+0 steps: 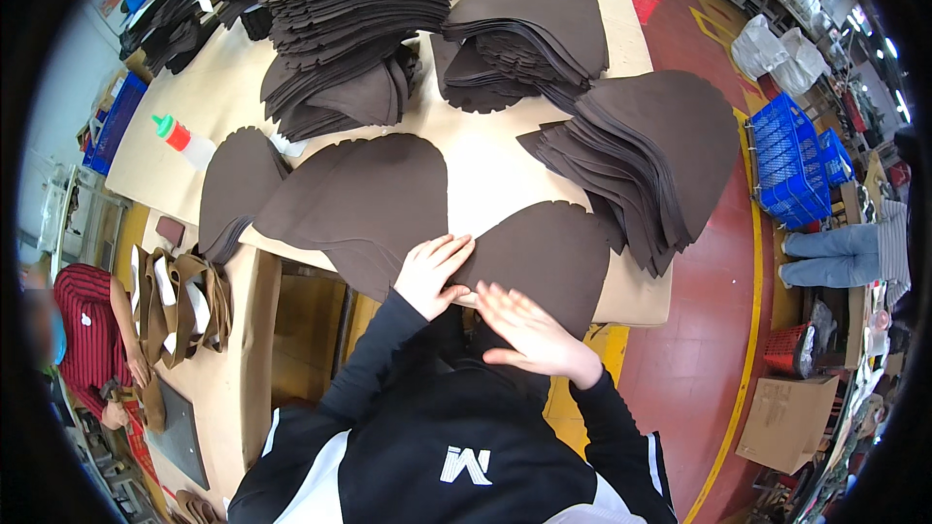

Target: The person repeatedly picks up brown fabric pieces from a table, aligns them, and places them into a growing stack. The hands smooth and adjust each piece before stacking. Other workers are visible in the background handling similar materials.

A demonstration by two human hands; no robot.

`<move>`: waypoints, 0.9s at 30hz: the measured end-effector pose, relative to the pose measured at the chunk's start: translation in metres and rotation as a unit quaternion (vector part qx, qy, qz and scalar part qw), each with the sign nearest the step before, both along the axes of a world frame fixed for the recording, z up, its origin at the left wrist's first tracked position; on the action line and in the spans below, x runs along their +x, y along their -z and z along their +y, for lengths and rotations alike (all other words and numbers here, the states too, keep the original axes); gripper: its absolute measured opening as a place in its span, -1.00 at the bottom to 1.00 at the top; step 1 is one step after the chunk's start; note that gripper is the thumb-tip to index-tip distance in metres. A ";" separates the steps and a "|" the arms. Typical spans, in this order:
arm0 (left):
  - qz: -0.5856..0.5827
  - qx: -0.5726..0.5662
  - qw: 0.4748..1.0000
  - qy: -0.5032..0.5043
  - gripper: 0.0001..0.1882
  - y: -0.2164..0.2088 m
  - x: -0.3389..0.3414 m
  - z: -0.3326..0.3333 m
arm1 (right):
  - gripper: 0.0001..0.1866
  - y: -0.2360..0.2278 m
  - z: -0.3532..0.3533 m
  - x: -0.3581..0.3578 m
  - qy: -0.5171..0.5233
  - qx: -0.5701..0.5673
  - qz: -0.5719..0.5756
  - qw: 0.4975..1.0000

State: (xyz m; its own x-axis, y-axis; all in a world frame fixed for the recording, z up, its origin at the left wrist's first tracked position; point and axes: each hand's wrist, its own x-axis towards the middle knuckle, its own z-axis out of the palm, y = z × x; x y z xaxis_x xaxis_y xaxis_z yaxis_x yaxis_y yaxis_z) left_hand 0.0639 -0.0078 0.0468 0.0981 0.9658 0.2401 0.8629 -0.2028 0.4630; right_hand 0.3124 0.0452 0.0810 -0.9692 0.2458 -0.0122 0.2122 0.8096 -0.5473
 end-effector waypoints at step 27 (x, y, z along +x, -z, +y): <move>-0.317 0.169 0.906 -0.222 -0.81 -0.076 -0.052 0.011 | -0.61 -0.067 0.026 0.070 0.406 -0.125 0.327 0.844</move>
